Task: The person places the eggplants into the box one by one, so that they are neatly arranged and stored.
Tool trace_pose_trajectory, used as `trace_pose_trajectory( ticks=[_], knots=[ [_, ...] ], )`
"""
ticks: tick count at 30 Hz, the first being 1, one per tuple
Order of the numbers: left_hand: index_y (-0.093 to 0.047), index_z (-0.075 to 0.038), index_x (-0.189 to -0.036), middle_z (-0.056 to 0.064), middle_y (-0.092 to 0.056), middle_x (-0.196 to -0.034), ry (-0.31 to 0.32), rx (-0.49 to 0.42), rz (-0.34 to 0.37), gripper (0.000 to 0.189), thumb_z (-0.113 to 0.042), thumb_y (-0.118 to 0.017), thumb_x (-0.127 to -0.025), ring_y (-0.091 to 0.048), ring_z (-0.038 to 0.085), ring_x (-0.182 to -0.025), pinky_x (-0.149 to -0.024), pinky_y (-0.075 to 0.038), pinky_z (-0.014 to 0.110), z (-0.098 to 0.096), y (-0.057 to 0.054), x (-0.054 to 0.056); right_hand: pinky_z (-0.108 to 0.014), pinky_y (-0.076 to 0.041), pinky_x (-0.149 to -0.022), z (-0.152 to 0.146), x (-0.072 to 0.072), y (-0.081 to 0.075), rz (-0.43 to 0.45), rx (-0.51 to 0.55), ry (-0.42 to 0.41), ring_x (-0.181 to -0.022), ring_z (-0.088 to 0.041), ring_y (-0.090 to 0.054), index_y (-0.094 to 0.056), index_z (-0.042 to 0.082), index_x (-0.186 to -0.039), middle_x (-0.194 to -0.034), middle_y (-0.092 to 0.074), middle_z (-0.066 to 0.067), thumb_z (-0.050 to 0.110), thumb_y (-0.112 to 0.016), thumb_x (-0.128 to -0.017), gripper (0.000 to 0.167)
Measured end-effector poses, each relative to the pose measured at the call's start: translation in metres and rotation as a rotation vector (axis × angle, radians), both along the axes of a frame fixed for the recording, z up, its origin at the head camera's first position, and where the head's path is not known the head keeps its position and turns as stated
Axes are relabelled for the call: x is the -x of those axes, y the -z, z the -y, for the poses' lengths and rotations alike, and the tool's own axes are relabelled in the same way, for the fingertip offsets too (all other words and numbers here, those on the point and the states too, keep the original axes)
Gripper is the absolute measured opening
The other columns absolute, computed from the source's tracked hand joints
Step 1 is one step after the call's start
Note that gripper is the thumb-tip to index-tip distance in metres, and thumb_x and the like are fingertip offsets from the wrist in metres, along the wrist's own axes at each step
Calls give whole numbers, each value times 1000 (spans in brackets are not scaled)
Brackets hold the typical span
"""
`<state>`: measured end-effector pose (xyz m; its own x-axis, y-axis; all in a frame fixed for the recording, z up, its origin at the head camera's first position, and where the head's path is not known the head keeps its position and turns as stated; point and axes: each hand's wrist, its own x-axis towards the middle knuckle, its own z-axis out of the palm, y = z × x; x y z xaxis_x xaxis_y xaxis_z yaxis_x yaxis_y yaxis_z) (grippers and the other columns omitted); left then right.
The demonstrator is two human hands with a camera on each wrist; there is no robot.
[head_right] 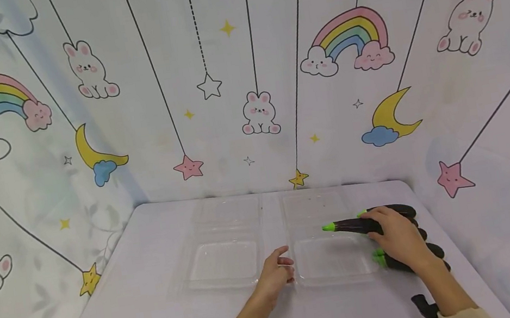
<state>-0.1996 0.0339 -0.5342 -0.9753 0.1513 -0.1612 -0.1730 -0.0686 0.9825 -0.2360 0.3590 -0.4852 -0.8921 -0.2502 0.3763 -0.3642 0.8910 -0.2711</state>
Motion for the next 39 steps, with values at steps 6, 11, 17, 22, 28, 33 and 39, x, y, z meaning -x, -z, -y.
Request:
trace_pose_trajectory(
  ticks=[6, 11, 17, 22, 28, 33, 39],
  knots=[
    [-43, 10, -149, 13, -56, -101, -13, 5, -14, 65, 18, -50, -85, -50, 14, -74, -65, -52, 24, -1, 0, 1, -66, -54, -89, 5, 3, 0, 24, -10, -7, -114, -44, -64, -72, 7, -126, -122, -69, -17, 7, -87, -82, 47],
    [-44, 10, -148, 14, -56, -100, -25, 6, -26, 64, 18, -49, -85, -50, 14, -72, -65, -52, 25, -2, 0, 1, -65, -55, -89, 8, 6, 1, 23, -11, -3, -113, -43, -65, -72, 7, -127, -122, -69, -16, 5, -87, -82, 48],
    [-46, 9, -148, 14, -57, -102, -33, 4, -11, 64, 17, -52, -85, -51, 15, -76, -65, -53, 26, -2, -1, 1, -65, -55, -88, 11, 11, 1, 34, -13, -12, -113, -43, -65, -72, 9, -128, -123, -69, -16, 5, -86, -82, 48],
    [-47, 7, -149, 13, -58, -103, -28, -6, 18, 64, 15, -54, -85, -54, 17, -81, -67, -54, 27, 0, 0, 2, -64, -55, -89, 16, 14, 2, 59, -30, -10, -111, -43, -66, -72, 8, -128, -122, -69, -17, 6, -86, -83, 47],
    [-47, 6, -149, 14, -58, -103, -27, -17, 39, 64, 15, -54, -86, -54, 18, -81, -68, -53, 27, 2, 0, 2, -63, -56, -89, 26, 18, 3, 72, -44, 1, -111, -42, -66, -73, 9, -127, -123, -70, -15, 7, -87, -82, 47],
    [-48, 5, -149, 14, -59, -104, -25, -30, 50, 64, 15, -55, -86, -55, 18, -80, -68, -53, 26, 3, -1, 2, -63, -56, -88, 35, 19, 2, 94, -47, 11, -111, -42, -66, -73, 10, -127, -124, -69, -15, 7, -87, -83, 47],
    [-47, 4, -150, 15, -59, -108, -14, -63, 77, 65, 15, -57, -87, -55, 18, -80, -69, -54, 27, 5, 0, 1, -62, -56, -87, 42, 21, 4, 118, -62, 9, -110, -41, -67, -73, 9, -127, -123, -69, -15, 8, -87, -83, 46]
  ],
)
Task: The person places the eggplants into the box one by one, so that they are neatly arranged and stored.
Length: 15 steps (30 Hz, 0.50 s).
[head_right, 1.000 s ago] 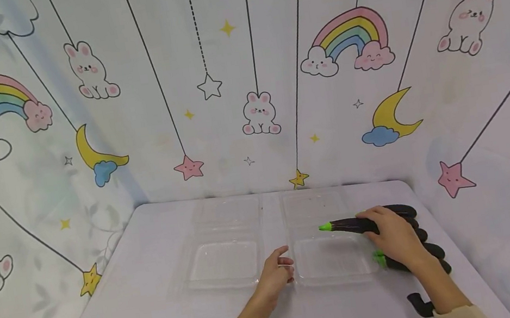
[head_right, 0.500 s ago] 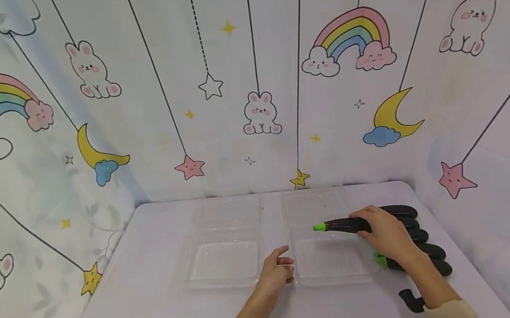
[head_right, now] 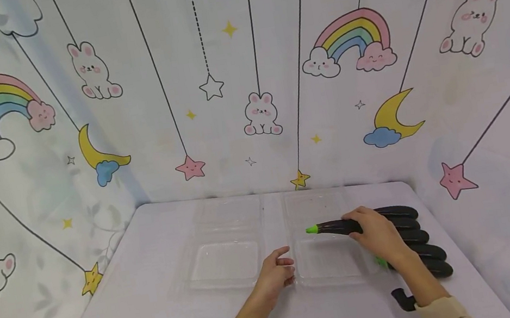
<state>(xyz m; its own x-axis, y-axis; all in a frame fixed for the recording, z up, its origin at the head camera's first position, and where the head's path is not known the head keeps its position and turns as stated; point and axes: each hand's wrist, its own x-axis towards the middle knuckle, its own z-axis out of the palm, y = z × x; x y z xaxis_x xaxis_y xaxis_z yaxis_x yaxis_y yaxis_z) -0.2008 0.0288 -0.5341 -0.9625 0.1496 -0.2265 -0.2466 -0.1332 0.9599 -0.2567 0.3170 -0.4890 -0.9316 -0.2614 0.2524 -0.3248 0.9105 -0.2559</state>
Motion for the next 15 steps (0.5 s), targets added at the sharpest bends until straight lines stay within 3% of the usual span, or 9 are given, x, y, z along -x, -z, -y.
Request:
trace_pose_trajectory(
  ticks=[15],
  knots=[
    [-48, 4, -150, 14, -60, -108, 4, -88, 51, 66, 16, -60, -86, -56, 20, -87, -71, -57, 28, 3, 1, 3, -59, -59, -87, 14, 3, 12, 8, -13, -38, -109, -37, -68, -76, 11, -121, -118, -71, -11, 9, -89, -80, 43]
  ],
)
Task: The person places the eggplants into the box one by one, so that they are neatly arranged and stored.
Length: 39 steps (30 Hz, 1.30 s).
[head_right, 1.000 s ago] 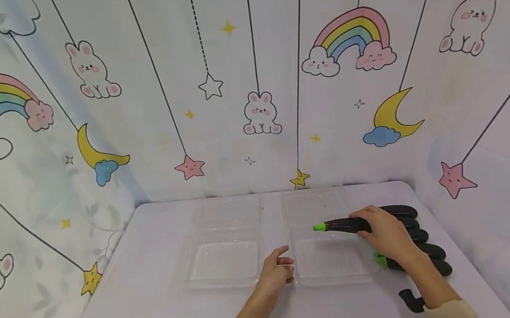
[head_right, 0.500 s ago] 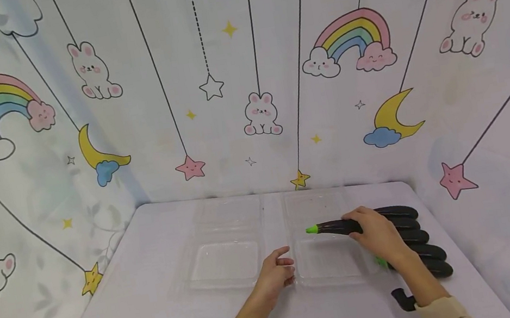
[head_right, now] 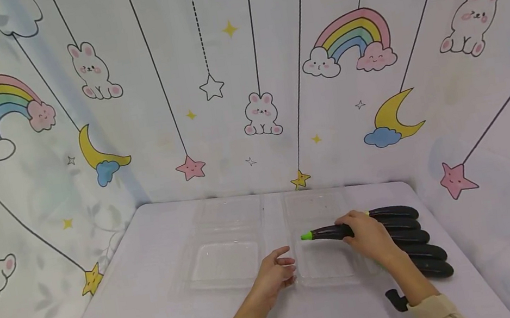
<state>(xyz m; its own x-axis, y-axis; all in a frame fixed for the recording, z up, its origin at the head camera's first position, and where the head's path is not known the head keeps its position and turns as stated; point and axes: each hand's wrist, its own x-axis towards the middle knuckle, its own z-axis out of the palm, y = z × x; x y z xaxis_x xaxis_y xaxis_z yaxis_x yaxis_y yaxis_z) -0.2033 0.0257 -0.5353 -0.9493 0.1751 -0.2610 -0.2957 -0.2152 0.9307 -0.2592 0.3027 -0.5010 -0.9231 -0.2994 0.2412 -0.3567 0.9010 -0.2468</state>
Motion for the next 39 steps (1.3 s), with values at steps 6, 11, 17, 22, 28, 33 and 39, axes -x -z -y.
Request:
trace_pose_trajectory(
  ticks=[6, 11, 17, 22, 28, 33, 39],
  knots=[
    [-47, 5, -149, 16, -62, -111, -7, -12, 14, 61, 10, -60, -89, -57, 19, -88, -74, -59, 30, 0, -1, 1, -59, -58, -89, 0, 5, 8, 10, -13, 4, -109, -37, -68, -76, 11, -119, -118, -72, -11, 9, -89, -79, 42],
    [-49, 5, -149, 13, -63, -111, -20, -30, 62, 54, -7, -57, -97, -62, 21, -93, -78, -60, 34, 1, -4, 2, -59, -58, -89, 2, 8, 12, 16, -22, 4, -110, -37, -69, -77, 11, -119, -118, -72, -12, 10, -91, -78, 43],
    [-50, 5, -148, 14, -63, -110, -18, -44, 81, 52, -13, -55, -99, -63, 24, -97, -80, -61, 36, 2, -6, 2, -58, -59, -88, 5, 7, 16, 17, -32, 10, -108, -36, -70, -77, 11, -117, -116, -73, -12, 9, -91, -77, 43],
    [-50, 5, -148, 18, -63, -115, -15, -43, 76, 53, -5, -55, -97, -63, 23, -95, -82, -61, 37, 3, -6, 2, -57, -59, -88, 7, 7, 21, 31, -55, 24, -107, -36, -70, -76, 11, -117, -117, -73, -12, 10, -91, -77, 43],
    [-50, 6, -148, 18, -63, -114, -12, -45, 61, 52, -4, -55, -97, -63, 21, -94, -84, -61, 39, 3, -5, 1, -57, -59, -88, 8, 8, 28, 17, -97, 50, -107, -37, -70, -76, 10, -117, -118, -73, -13, 12, -92, -76, 44],
    [-51, 5, -147, 16, -63, -112, -13, -38, 61, 53, -3, -55, -96, -62, 21, -92, -83, -61, 38, 3, -5, 2, -57, -59, -88, 8, 9, 34, -14, -111, 67, -109, -38, -69, -76, 10, -117, -119, -73, -13, 12, -92, -76, 44],
    [-51, 6, -147, 13, -63, -107, -2, 2, 9, 57, 11, -60, -90, -59, 19, -89, -76, -60, 32, 2, -4, 1, -58, -58, -88, 8, 8, 37, -44, -117, 62, -110, -39, -67, -76, 10, -117, -118, -72, -13, 12, -92, -76, 44]
  ],
)
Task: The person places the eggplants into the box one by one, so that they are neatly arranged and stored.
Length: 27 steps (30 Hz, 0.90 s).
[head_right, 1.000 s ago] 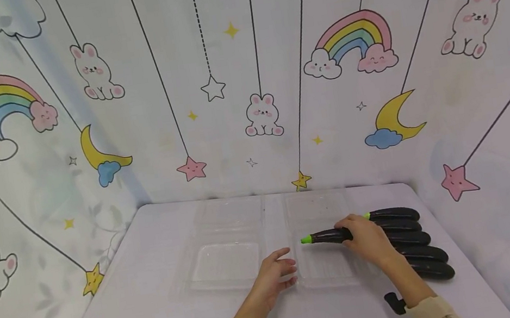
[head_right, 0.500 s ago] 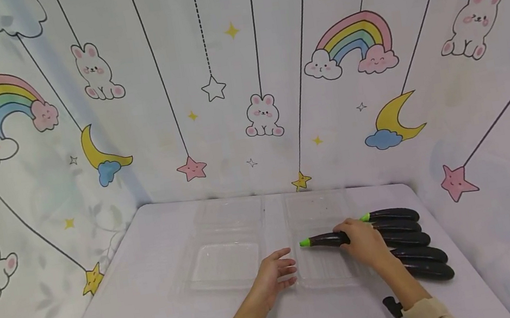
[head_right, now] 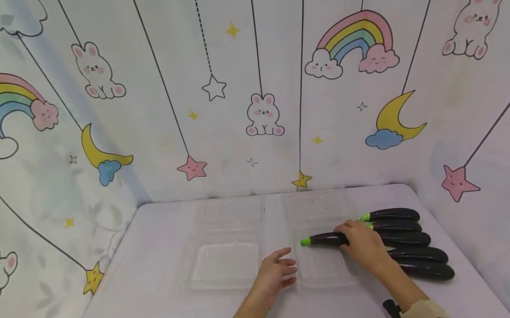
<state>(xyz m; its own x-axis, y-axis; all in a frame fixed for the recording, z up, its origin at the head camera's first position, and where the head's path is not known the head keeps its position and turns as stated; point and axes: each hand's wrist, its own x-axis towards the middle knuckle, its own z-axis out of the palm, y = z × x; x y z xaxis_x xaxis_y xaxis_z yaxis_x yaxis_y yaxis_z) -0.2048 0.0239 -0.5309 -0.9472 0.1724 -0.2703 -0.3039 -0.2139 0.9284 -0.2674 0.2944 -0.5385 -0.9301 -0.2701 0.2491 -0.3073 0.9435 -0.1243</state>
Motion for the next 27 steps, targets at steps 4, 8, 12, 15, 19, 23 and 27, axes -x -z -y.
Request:
trace_pose_trajectory(
  ticks=[4, 8, 12, 15, 19, 23, 27],
  knots=[
    [-50, 4, -148, 14, -62, -110, 18, 12, -21, 62, 12, -65, -88, -57, 19, -89, -75, -59, 30, 1, 3, -1, -58, -59, -86, 0, -1, 1, -28, 3, -11, -109, -39, -68, -76, 9, -116, -117, -72, -14, 11, -93, -75, 44],
    [-50, 3, -149, 16, -62, -111, 23, 14, -34, 64, 13, -65, -87, -58, 18, -87, -74, -60, 30, 1, 4, -1, -57, -59, -84, 0, -1, 2, -36, 1, -13, -108, -39, -68, -76, 9, -116, -116, -72, -14, 11, -93, -75, 44],
    [-49, 3, -149, 17, -62, -112, 28, 11, -36, 66, 14, -65, -86, -60, 18, -86, -74, -60, 30, 1, 5, 0, -57, -59, -85, -1, -1, 2, -31, -4, -7, -108, -39, -68, -77, 9, -116, -116, -72, -14, 12, -93, -75, 44],
    [-49, 3, -150, 17, -62, -112, 30, 10, -29, 67, 14, -64, -86, -61, 20, -86, -73, -60, 30, 0, 5, 0, -57, -59, -84, -2, -1, 4, -30, -4, -4, -108, -38, -68, -76, 10, -117, -116, -72, -13, 12, -93, -75, 45],
    [-50, 2, -149, 15, -63, -110, 27, 11, -19, 67, 16, -62, -85, -63, 22, -86, -72, -59, 29, 0, 5, 1, -57, -59, -85, -2, -1, 5, -38, 0, -10, -109, -38, -67, -76, 11, -119, -117, -72, -13, 12, -93, -75, 47],
    [-50, 2, -149, 14, -62, -109, 25, 4, -12, 68, 18, -61, -84, -63, 22, -87, -71, -59, 29, 1, 5, 0, -57, -59, -85, -3, -1, 4, -51, 2, -11, -110, -38, -67, -75, 10, -120, -118, -72, -13, 13, -93, -75, 49],
    [-49, 3, -149, 15, -62, -110, 26, -2, -13, 69, 19, -60, -83, -63, 20, -86, -70, -58, 28, 1, 6, 1, -56, -59, -85, -4, -3, 1, -65, 20, -4, -110, -39, -67, -76, 10, -119, -118, -71, -14, 14, -93, -75, 48]
  ],
)
